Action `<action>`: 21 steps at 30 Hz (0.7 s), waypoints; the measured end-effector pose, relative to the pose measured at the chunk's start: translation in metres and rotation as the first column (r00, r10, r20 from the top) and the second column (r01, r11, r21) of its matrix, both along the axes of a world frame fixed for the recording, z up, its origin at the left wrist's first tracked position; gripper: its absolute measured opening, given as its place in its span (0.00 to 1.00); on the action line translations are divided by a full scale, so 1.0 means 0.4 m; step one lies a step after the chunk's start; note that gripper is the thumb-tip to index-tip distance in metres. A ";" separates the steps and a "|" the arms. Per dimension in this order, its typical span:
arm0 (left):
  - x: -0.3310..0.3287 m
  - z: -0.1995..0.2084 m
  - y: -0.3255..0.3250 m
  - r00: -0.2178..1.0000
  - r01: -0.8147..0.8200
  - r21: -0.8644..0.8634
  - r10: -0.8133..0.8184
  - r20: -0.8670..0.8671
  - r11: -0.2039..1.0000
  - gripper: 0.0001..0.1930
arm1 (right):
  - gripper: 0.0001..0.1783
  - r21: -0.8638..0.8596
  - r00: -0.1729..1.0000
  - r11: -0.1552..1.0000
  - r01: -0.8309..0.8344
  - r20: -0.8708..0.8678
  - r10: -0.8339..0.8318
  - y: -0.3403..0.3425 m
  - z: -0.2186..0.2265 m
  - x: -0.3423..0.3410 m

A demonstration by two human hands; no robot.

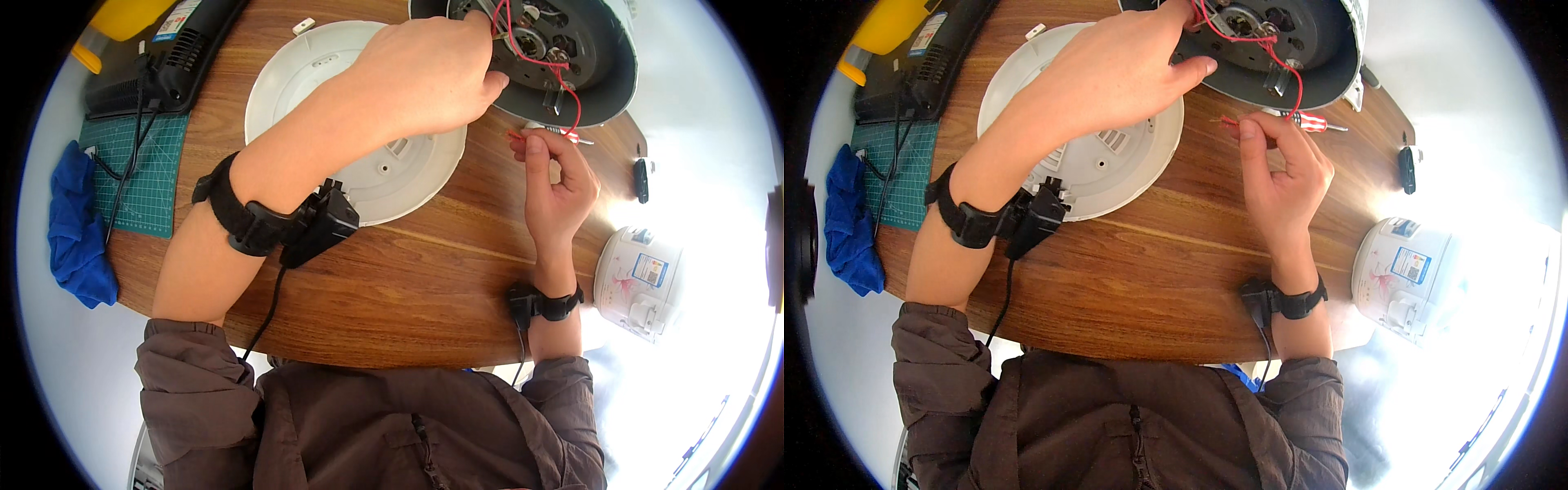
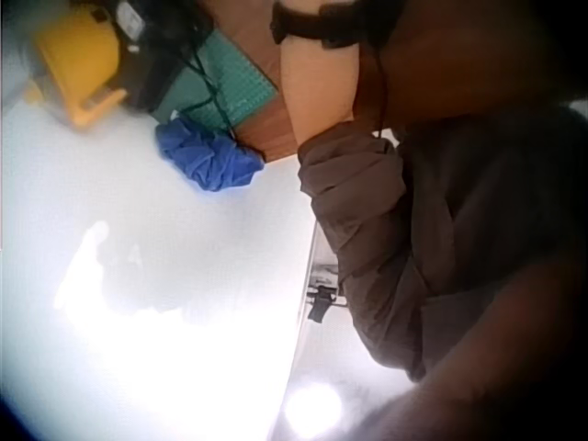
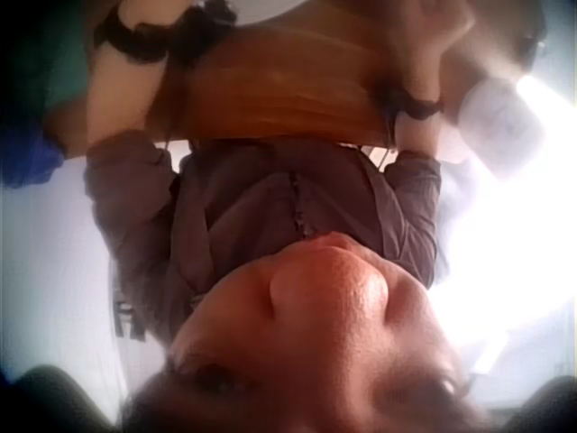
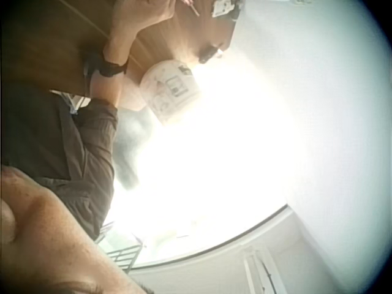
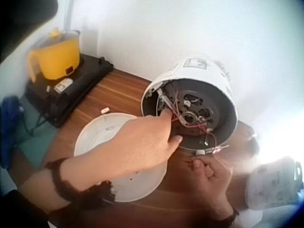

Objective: The person disassembles a white rice cooker using a screwdriver. They remove the lid, inner pot, and bottom cover, then detach internal wires and components.

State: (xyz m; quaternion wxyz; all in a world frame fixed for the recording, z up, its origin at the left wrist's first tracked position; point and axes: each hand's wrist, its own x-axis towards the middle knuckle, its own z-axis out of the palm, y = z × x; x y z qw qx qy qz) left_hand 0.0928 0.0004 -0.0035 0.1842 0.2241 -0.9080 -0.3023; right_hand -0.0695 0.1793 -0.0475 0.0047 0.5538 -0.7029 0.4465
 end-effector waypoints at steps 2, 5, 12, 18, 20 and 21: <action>-0.003 -0.003 0.001 0.999 -0.032 -0.030 0.031 -0.021 0.999 0.21 | 0.06 -0.001 1.000 1.000 0.003 -0.004 -0.003 0.000 0.000 0.000; -0.002 -0.004 0.000 0.999 -0.036 -0.007 0.036 -0.014 0.999 0.21 | 0.06 0.003 1.000 1.000 0.006 -0.005 -0.006 0.000 0.000 0.000; -0.001 -0.007 0.002 0.998 -0.065 -0.037 0.065 -0.010 0.997 0.20 | 0.09 0.043 1.000 0.999 -0.002 -0.020 0.003 0.004 0.005 0.000; 0.007 -0.008 0.006 0.995 -0.033 -0.029 0.030 -0.095 0.999 0.19 | 0.10 0.071 0.999 0.997 -0.007 -0.031 0.009 0.008 0.010 0.001; -0.001 -0.008 0.005 0.998 -0.049 -0.025 0.048 -0.044 0.998 0.19 | 0.10 0.078 1.000 0.997 -0.005 -0.028 0.008 0.008 0.011 0.002; -0.005 -0.009 0.004 0.998 -0.058 -0.023 0.057 -0.019 0.998 0.19 | 0.10 0.077 1.000 0.997 -0.006 -0.026 0.008 0.008 0.012 0.002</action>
